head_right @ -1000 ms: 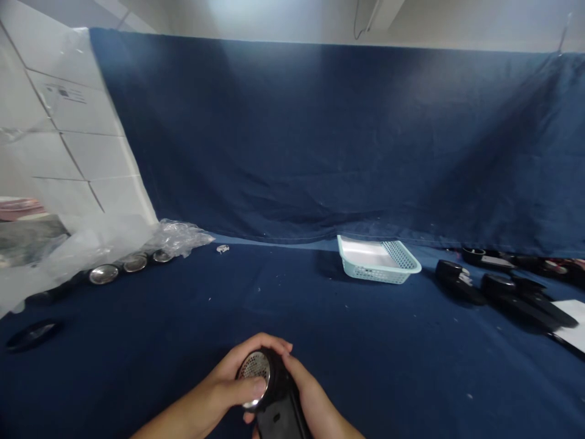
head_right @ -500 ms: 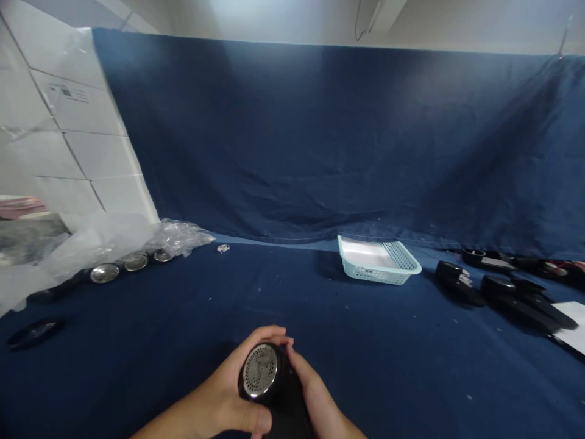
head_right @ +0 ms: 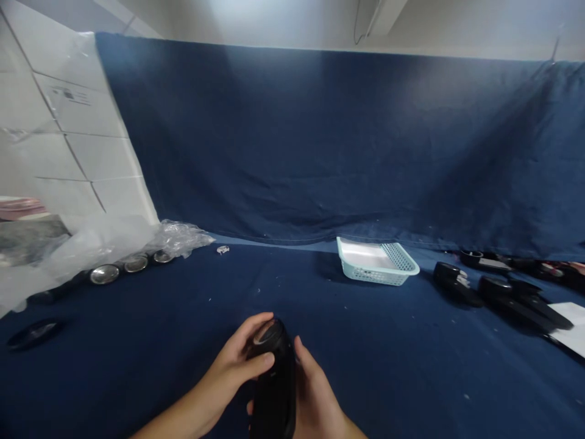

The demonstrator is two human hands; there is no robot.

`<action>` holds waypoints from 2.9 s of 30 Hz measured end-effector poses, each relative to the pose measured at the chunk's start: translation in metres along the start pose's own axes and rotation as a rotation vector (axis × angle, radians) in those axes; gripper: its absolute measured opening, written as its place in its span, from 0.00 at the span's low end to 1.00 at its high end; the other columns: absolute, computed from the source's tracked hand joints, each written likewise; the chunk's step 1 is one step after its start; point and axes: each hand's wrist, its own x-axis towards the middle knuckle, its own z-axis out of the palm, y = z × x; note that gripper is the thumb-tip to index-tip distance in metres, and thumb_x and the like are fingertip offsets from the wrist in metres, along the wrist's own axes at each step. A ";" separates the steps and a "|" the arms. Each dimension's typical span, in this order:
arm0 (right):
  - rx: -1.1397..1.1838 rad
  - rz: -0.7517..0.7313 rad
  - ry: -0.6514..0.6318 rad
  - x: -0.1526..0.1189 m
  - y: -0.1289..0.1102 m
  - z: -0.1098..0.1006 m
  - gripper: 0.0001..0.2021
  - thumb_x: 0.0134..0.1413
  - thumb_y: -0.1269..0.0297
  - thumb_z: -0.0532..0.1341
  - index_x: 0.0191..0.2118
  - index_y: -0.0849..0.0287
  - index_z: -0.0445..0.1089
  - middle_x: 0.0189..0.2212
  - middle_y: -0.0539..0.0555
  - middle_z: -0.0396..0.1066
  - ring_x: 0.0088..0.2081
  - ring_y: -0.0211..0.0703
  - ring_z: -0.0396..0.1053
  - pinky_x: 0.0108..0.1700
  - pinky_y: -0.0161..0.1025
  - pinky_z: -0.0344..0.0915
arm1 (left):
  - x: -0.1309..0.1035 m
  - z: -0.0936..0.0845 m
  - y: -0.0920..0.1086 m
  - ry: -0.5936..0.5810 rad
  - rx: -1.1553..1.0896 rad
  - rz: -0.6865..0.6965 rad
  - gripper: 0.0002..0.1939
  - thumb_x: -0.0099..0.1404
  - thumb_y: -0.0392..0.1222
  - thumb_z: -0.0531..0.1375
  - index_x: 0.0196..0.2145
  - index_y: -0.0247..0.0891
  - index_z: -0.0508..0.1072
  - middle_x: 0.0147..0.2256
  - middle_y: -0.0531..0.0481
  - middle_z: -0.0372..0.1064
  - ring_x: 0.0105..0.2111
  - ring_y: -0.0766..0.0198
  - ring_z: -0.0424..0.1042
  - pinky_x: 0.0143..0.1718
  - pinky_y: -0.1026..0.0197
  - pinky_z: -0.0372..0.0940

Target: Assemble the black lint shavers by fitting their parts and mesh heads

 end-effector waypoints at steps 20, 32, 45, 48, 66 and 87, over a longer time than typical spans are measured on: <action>0.055 -0.151 -0.134 0.005 0.005 -0.010 0.24 0.64 0.51 0.47 0.49 0.66 0.69 0.39 0.59 0.75 0.37 0.47 0.74 0.37 0.42 0.67 | 0.007 -0.001 0.002 0.123 0.015 -0.046 0.25 0.60 0.53 0.63 0.52 0.40 0.68 0.43 0.47 0.71 0.40 0.58 0.68 0.34 0.61 0.60; -0.118 -0.586 0.239 -0.003 -0.008 -0.011 0.26 0.53 0.57 0.65 0.55 0.53 0.58 0.40 0.56 0.75 0.38 0.48 0.74 0.38 0.44 0.67 | -0.003 0.001 -0.003 -0.052 -0.111 -0.102 0.31 0.64 0.53 0.59 0.62 0.44 0.58 0.57 0.38 0.60 0.49 0.50 0.68 0.38 0.55 0.67; -0.227 -0.709 0.414 -0.004 -0.013 -0.012 0.33 0.44 0.58 0.70 0.57 0.49 0.58 0.49 0.55 0.69 0.42 0.48 0.71 0.36 0.42 0.68 | 0.006 -0.005 -0.007 -0.155 -0.110 -0.028 0.26 0.62 0.46 0.62 0.56 0.35 0.67 0.45 0.38 0.69 0.35 0.58 0.73 0.35 0.56 0.68; -0.226 -0.690 0.386 -0.003 -0.014 -0.015 0.33 0.47 0.57 0.69 0.58 0.48 0.56 0.49 0.55 0.69 0.43 0.50 0.70 0.37 0.44 0.68 | 0.006 -0.005 -0.007 -0.166 0.001 0.043 0.26 0.63 0.45 0.61 0.58 0.37 0.66 0.45 0.40 0.71 0.36 0.58 0.72 0.37 0.56 0.68; -0.652 -0.825 0.405 0.000 -0.021 -0.027 0.29 0.49 0.57 0.68 0.56 0.50 0.60 0.53 0.52 0.67 0.57 0.50 0.62 0.60 0.45 0.57 | 0.010 -0.018 -0.013 0.011 1.000 0.422 0.36 0.49 0.23 0.51 0.54 0.47 0.67 0.53 0.53 0.67 0.54 0.61 0.65 0.62 0.53 0.52; -1.513 -1.044 0.365 -0.009 -0.019 -0.015 0.28 0.46 0.60 0.67 0.54 0.56 0.61 0.47 0.56 0.72 0.49 0.51 0.69 0.52 0.47 0.63 | -0.001 -0.004 -0.016 0.154 1.390 0.454 0.25 0.55 0.40 0.62 0.51 0.40 0.65 0.45 0.46 0.66 0.47 0.53 0.66 0.50 0.54 0.61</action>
